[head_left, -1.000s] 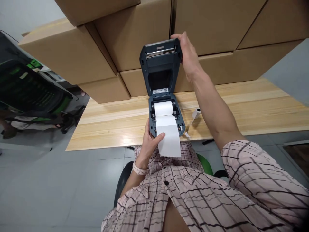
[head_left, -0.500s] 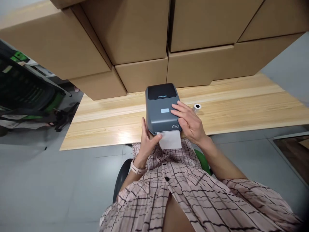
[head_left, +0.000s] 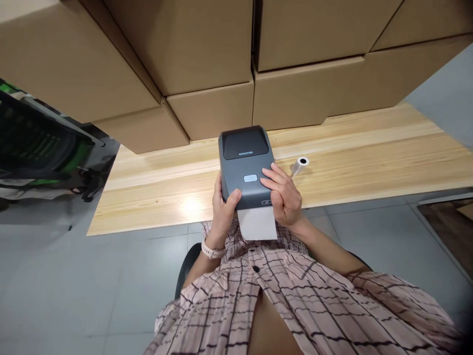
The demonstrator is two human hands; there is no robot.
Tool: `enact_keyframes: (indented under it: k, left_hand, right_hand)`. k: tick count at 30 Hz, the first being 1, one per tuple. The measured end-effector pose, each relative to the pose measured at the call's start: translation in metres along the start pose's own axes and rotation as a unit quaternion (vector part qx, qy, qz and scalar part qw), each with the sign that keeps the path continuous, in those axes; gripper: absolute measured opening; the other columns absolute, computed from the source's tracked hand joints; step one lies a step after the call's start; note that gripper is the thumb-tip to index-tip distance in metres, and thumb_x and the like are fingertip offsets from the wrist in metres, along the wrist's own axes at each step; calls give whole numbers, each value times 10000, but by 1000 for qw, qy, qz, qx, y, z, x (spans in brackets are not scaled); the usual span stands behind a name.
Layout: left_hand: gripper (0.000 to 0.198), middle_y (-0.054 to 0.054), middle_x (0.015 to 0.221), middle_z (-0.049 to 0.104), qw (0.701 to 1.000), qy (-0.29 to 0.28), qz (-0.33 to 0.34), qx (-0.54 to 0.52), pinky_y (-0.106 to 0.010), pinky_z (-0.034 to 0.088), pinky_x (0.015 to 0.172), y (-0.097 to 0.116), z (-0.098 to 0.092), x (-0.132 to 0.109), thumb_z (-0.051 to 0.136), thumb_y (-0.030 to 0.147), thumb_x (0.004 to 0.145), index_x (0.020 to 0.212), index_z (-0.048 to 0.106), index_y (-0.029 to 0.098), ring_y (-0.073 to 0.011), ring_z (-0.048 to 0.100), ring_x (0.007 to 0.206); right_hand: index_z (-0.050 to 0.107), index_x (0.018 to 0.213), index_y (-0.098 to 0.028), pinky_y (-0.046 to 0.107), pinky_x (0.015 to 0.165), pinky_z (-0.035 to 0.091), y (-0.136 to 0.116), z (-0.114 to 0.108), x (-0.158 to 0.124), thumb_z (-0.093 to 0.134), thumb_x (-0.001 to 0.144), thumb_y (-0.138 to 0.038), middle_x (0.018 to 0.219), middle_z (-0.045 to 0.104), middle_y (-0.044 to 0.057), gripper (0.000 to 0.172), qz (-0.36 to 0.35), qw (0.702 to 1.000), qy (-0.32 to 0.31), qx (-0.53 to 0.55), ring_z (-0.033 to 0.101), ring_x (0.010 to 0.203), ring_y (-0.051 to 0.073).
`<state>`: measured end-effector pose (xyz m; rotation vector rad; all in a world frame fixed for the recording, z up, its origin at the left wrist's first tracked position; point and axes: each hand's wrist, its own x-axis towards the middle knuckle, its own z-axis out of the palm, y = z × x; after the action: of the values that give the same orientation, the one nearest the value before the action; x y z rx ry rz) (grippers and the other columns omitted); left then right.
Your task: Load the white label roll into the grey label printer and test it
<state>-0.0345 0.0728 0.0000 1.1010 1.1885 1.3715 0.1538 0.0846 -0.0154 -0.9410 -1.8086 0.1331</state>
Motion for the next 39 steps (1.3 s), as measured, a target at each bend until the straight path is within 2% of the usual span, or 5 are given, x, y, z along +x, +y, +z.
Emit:
enact_keyframes:
  k: [10,18,28,33,39]
  left_hand:
    - [559,-90,1170,711,985,126,-44,107,-359,554,921,-20,-17,-68,831,528,820,1241,643,213,-210,686,1014]
    - [470,-62,811,793,969,-78,-221,-77,-322,546,771,-6,-1,-63,938,542,677,887,823,138,-166,670,735]
    - [487,-14,631,689,993,-3,-99,59,-262,491,657,-13,-37,-58,793,599,838,638,725,160,-122,583,615]
    - [383,-75,1068,813,982,145,57,104,-318,581,880,0,-49,-36,660,560,969,983,805,206,-203,735,1005]
    - [646,-30,1780,332,987,18,79,138,-490,198,1388,-2,-28,-27,536,578,1035,1633,445,349,-269,251,1676]
  right_hand:
    - [693,1323,-290,563,1142,518,6,3,7,452,1027,-220,1360,726,59,388,-45,999,27,8,634,1373,305]
    - [629,1458,-342,559,1153,440,4,2,8,448,1040,-330,1380,648,70,456,-33,999,-13,-16,560,1376,335]
    - [752,1180,-316,582,1244,211,-14,-14,37,486,1098,-518,1371,719,42,344,-57,978,-128,-155,549,1388,302]
    - [745,1160,-310,621,1312,164,-6,-22,45,462,1094,-581,1460,700,24,397,-46,982,-163,-79,469,1531,312]
    - [539,1563,-331,595,1274,385,8,-35,6,401,1097,-600,1636,551,80,556,165,981,-79,59,459,1564,295]
